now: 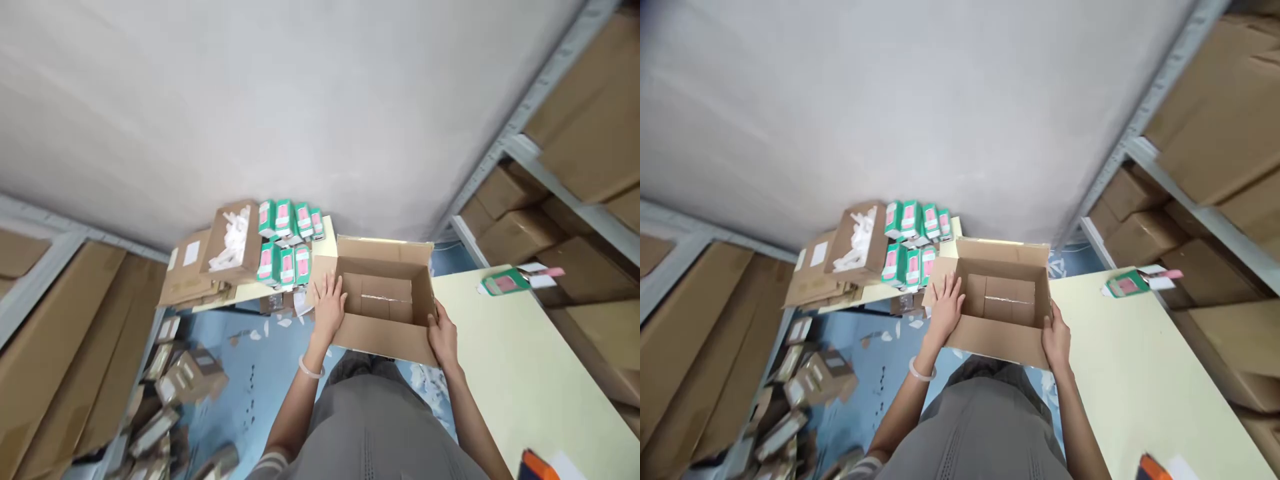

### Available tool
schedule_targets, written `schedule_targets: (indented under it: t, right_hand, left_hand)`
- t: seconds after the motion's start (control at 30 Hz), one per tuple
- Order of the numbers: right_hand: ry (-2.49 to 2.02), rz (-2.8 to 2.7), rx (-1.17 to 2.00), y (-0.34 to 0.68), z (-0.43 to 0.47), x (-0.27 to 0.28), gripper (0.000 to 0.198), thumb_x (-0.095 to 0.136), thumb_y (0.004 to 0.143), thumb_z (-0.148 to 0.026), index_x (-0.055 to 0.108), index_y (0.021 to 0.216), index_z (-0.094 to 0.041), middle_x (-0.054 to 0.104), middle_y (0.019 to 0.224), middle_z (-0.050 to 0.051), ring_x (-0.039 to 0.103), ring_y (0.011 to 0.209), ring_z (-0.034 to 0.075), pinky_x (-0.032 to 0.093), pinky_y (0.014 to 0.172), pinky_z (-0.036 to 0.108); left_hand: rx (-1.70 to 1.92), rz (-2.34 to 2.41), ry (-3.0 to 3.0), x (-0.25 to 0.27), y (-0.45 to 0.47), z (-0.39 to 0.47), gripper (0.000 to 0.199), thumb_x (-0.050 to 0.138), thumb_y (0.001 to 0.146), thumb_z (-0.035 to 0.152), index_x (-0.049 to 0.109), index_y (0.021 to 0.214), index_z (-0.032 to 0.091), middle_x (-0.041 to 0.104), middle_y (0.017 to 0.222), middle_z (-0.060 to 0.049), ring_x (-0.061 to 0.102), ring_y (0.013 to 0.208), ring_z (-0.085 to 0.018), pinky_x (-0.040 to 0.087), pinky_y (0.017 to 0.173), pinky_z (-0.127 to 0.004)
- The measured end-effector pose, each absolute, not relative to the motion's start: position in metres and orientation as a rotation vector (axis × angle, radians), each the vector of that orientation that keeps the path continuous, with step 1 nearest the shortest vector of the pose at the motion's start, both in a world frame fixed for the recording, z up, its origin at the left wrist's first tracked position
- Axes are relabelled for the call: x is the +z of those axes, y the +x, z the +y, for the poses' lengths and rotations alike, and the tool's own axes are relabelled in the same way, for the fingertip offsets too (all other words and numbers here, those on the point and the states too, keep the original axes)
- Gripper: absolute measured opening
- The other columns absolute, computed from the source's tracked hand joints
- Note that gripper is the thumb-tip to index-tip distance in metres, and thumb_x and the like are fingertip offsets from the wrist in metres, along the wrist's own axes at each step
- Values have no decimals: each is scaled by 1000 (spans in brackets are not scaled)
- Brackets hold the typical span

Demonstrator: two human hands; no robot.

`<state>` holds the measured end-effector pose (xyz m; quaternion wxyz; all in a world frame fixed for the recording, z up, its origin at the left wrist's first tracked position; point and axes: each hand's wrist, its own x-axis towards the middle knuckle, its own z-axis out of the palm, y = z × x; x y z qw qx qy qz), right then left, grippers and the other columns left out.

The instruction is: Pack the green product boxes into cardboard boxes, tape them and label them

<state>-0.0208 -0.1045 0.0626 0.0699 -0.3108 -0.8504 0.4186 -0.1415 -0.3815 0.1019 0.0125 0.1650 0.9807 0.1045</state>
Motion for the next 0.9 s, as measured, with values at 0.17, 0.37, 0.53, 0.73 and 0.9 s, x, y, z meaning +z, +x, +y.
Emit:
schedule_targets:
  t: [0.17,0.37,0.53,0.73,0.9]
  right_hand:
    - [-725,-2598,1401,-63,-144,62,64,42,86,-36,48,146,-18,59,139,12,57,124,28,42,105,42]
    - [-688,-2602,1406,-101,-191,59,65,45,84,-37,50,145,-15,61,137,14,58,122,28,41,104,41]
    - [-716,-2554,1378,-142,-232,58,66,46,83,-40,52,143,-14,62,135,16,59,120,30,41,104,44]
    - [-597,-2533,1388,-202,-297,67,66,45,82,-39,51,142,-12,60,137,17,55,123,29,40,104,41]
    - [-653,-2611,1276,-229,-330,68,67,40,82,-38,51,142,-10,60,136,19,55,123,31,40,104,43]
  left_hand:
    - [270,3106,270,109,-138,-435,51,32,100,29,40,150,20,18,165,-6,6,153,-29,1,121,-64]
    - [182,3157,187,112,-164,-486,51,30,101,27,39,150,18,18,165,-6,8,153,-29,5,121,-66]
    - [147,3217,227,121,-214,-534,51,32,100,27,38,151,22,18,165,-4,9,153,-28,7,121,-65]
    - [155,3227,260,123,-277,-596,51,32,101,28,38,151,22,18,165,-5,8,154,-27,6,121,-65]
    - [219,3114,282,105,-303,-634,50,34,100,27,38,151,24,22,164,-6,13,153,-28,8,120,-65]
